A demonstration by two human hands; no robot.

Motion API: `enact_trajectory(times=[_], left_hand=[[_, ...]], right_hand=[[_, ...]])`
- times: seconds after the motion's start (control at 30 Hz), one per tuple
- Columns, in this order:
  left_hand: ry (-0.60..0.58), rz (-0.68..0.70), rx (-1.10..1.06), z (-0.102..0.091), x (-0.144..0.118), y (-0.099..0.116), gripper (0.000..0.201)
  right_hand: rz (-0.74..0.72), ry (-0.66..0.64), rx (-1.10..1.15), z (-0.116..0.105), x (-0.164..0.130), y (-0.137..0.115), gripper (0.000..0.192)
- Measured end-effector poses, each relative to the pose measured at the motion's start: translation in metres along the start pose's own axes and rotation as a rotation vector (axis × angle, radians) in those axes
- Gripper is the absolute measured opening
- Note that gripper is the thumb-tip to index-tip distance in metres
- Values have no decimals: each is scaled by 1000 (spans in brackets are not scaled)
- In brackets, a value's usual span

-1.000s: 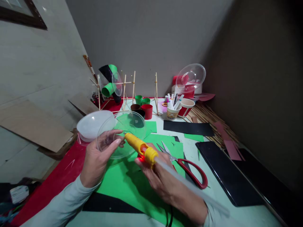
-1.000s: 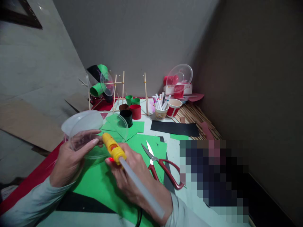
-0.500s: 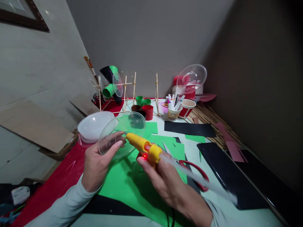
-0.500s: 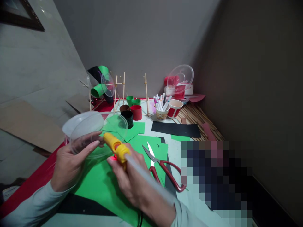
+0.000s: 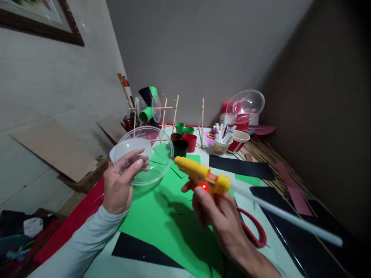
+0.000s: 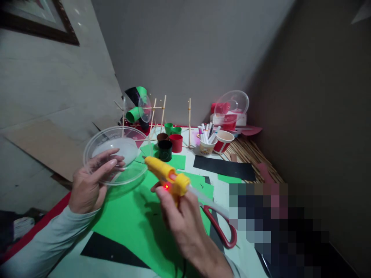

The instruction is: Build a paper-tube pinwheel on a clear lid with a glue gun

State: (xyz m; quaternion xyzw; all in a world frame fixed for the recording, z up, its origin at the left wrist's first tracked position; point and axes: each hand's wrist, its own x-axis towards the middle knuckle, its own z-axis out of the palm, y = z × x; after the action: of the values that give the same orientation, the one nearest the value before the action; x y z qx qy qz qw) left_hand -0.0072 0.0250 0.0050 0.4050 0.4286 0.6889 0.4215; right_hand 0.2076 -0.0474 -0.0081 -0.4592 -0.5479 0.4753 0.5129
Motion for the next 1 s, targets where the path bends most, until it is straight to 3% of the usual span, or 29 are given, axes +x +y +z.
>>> enact_trajectory(times=[0.17,0.37,0.6,0.77,0.9,1.0], left_hand=[[-53,-59,-135,-2,4,13,49],[-149,-109,-272,-4,0,26,44],[-231,-72,-290,-7,-7,34,32],[-242,-82,-268,-9,-14,37,27],[-267,-46,-253,-7,-22,38,25],[-234,-34,-243,-2,-28,42,21]], right_hand=[[189,11,342,-7,21,8,62],[342,-22,384,1,34,26,70],[433,-97,349,12,17,32,49],[475,-245,212,12,19,30,64],[462,-306,-156,8,20,24,66],[370,-266,-439,0,19,20,65]])
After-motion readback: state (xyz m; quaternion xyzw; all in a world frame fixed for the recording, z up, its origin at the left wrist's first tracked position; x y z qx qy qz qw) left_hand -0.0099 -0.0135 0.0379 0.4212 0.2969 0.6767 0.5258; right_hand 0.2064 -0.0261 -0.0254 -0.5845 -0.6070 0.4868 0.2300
